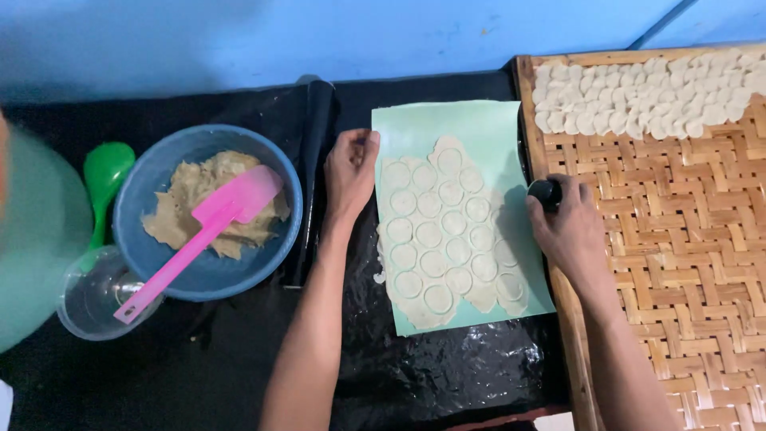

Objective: Using a circular mold to stamp out cracker dough circles from a thin sheet and transferring them to a drying tray using a spatula.

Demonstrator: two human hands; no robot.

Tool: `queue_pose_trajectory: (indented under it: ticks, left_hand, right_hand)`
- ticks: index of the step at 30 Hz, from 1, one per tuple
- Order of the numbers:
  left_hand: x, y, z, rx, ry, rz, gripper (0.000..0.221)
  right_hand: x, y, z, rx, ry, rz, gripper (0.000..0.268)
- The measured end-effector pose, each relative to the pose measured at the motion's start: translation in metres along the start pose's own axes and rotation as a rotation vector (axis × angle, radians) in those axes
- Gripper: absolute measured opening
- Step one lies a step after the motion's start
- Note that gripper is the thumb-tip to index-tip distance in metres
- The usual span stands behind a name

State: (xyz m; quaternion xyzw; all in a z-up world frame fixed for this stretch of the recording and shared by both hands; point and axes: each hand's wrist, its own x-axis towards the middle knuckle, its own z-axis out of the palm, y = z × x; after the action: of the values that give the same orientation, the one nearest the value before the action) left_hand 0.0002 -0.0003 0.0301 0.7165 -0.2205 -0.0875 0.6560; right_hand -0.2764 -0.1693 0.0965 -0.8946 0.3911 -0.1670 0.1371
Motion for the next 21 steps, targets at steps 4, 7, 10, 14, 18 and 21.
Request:
queue_pose_trajectory:
  ticks: [4, 7, 10, 14, 18, 21]
  left_hand:
    - [0.006, 0.032, -0.011, 0.055, -0.226, -0.07, 0.04]
    - [0.006, 0.03, -0.018, -0.032, -0.394, -0.135, 0.041]
    - [-0.001, 0.023, -0.033, -0.092, -0.422, -0.193, 0.039]
    - [-0.011, 0.013, -0.053, -0.354, -0.322, -0.256, 0.035]
    - [-0.015, 0.042, -0.074, -0.676, -0.259, -0.294, 0.035]
    - [-0.013, 0.041, -0.09, -0.778, -0.212, -0.295, 0.037]
  right_hand:
    - [0.028, 0.025, 0.026, 0.032, 0.025, -0.062, 0.057]
    - [0.054, 0.03, 0.039, 0.036, 0.049, -0.034, 0.058]
    - [0.084, 0.023, 0.04, 0.078, 0.117, -0.125, 0.054]
    - [0.106, 0.02, 0.046, -0.029, -0.028, -0.249, 0.053]
    - [0.112, 0.014, 0.037, -0.023, -0.11, -0.442, 0.082]
    - [0.097, 0.022, 0.014, 0.299, -0.077, -0.185, 0.045]
